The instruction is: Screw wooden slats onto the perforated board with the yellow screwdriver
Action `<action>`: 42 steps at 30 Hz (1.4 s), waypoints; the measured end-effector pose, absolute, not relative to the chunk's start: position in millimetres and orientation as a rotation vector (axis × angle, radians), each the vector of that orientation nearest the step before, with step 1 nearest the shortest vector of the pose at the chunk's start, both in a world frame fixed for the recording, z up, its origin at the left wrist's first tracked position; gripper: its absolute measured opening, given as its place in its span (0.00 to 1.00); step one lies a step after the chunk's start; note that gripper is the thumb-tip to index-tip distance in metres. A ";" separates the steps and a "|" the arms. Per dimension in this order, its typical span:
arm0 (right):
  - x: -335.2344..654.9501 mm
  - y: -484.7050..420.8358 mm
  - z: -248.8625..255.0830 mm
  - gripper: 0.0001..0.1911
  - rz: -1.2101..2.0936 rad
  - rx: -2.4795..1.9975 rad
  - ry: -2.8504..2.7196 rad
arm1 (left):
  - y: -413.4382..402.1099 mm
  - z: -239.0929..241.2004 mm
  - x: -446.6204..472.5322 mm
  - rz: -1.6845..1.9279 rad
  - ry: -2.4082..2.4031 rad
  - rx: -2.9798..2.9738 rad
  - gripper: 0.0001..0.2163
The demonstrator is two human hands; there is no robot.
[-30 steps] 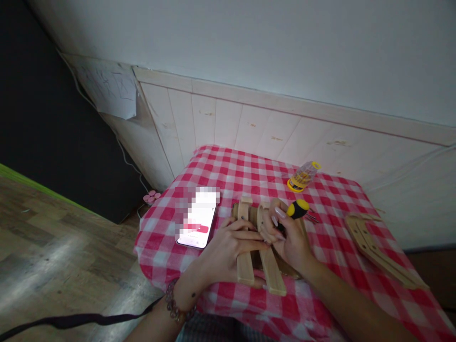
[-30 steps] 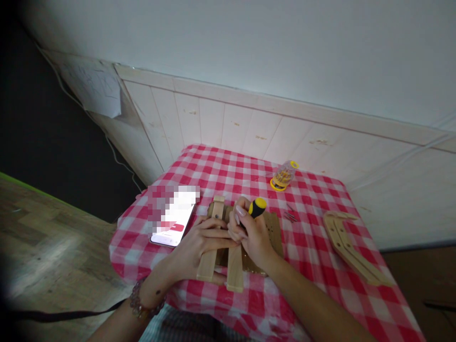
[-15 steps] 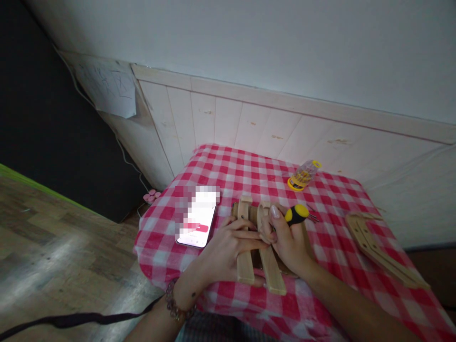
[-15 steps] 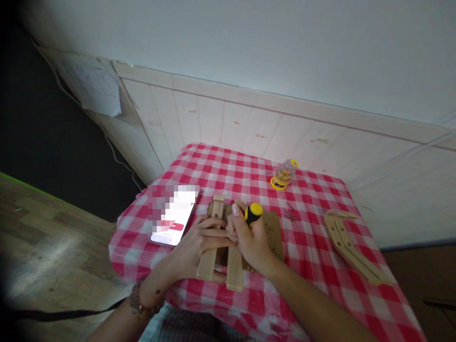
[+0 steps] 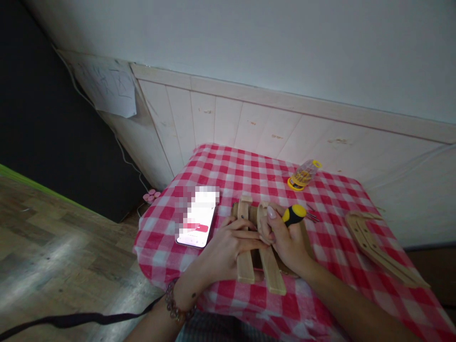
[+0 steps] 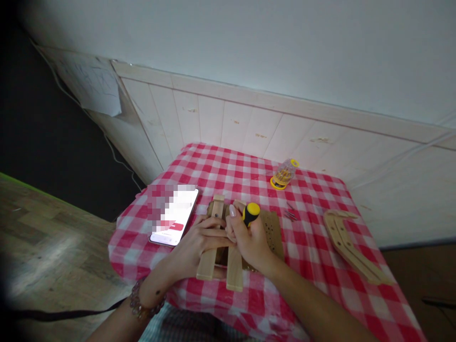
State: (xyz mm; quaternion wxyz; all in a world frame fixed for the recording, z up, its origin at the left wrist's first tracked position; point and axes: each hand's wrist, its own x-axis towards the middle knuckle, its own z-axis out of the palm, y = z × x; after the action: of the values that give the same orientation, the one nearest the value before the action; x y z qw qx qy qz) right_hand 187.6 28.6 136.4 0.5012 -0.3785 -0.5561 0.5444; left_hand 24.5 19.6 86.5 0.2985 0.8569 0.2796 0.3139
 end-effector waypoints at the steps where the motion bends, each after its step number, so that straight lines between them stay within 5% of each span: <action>1: 187.7 28.5 136.4 0.29 1.316 -0.916 -1.342 | 19.5 87.3 24.6 0.836 0.745 2.276 0.19; 17: 190.2 29.0 136.9 0.29 1.222 -0.942 -1.429 | 18.0 93.0 26.2 0.817 0.781 2.294 0.13; 29: 195.8 31.7 138.3 0.30 1.545 -0.731 -1.174 | 19.1 91.2 23.5 0.775 0.779 2.358 0.16; 42: 206.2 31.4 123.1 0.24 1.313 -0.725 -1.301 | 20.6 86.0 21.8 0.756 0.796 2.381 0.18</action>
State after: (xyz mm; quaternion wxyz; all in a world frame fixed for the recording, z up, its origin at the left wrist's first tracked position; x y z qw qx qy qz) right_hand 206.2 31.4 123.1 0.5463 -0.3058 -0.5490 0.5539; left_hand 21.8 20.6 86.0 0.2566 0.8777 0.2935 0.2787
